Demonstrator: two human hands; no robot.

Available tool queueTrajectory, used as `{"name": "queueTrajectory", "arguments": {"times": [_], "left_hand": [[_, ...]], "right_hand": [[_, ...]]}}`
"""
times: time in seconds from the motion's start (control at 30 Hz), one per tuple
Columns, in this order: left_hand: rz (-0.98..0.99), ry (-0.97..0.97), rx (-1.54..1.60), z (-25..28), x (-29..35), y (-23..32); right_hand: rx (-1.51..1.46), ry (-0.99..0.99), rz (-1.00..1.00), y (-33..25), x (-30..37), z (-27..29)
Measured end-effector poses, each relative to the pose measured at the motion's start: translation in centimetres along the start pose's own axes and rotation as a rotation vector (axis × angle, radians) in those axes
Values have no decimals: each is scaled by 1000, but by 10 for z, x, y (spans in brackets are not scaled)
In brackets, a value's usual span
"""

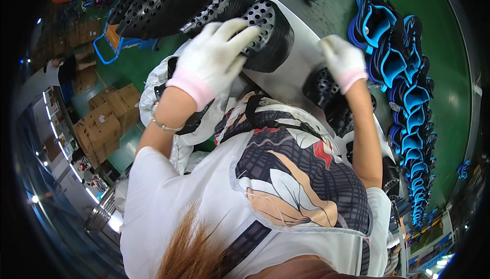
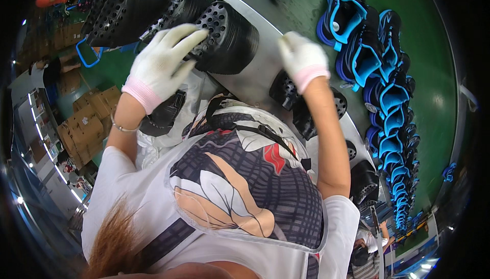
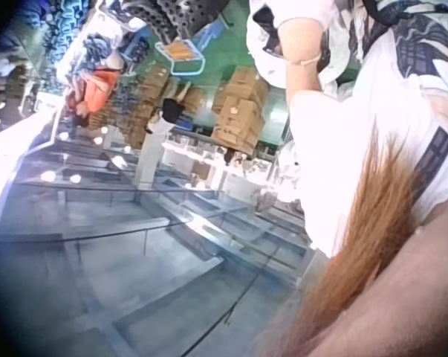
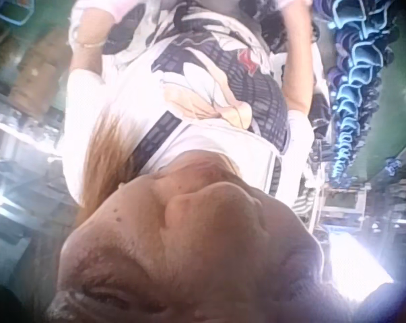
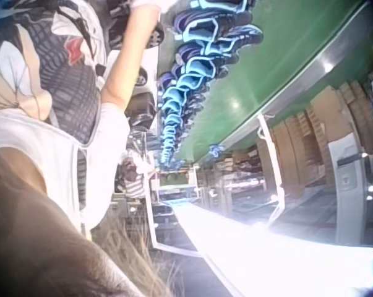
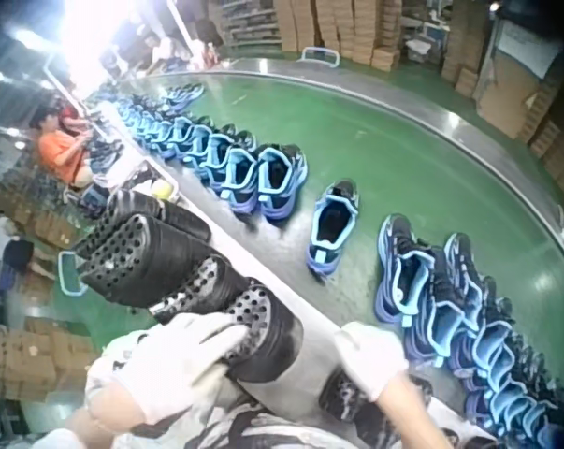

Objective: The person assembles shoes by hand at a production line station, repeatedly picking up black perforated shoe components, inserting them into blue and black shoe uppers, and pressing them into place.

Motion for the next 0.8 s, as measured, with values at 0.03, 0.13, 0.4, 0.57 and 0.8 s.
{"name": "queueTrajectory", "arguments": {"times": [0.03, 0.13, 0.4, 0.57, 0.8], "left_hand": [[9, -48, -82, -6, 10, -6], [16, -39, -176, -25, 17, -15], [-127, 196, -102, -16, 24, -14], [-67, 416, 28, -1, 36, -19], [319, 579, 941, 18, 42, 3]], "right_hand": [[36, -54, 24, -11, 7, -12], [21, -171, 111, -30, 30, -34], [27, -187, 17, -20, 75, -22], [3, -179, 15, -18, 89, -21], [-324, -33, 80, -27, 109, 5]]}}
Point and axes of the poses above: each hand's wrist, its own x-axis away from the middle knuckle, its own z-axis out of the back of the hand, y = z × x, the point moved 4 cm from there along -x, towards the middle knuckle, and after that the axes turned 2 degrees about -x, right-handed, at the moved point
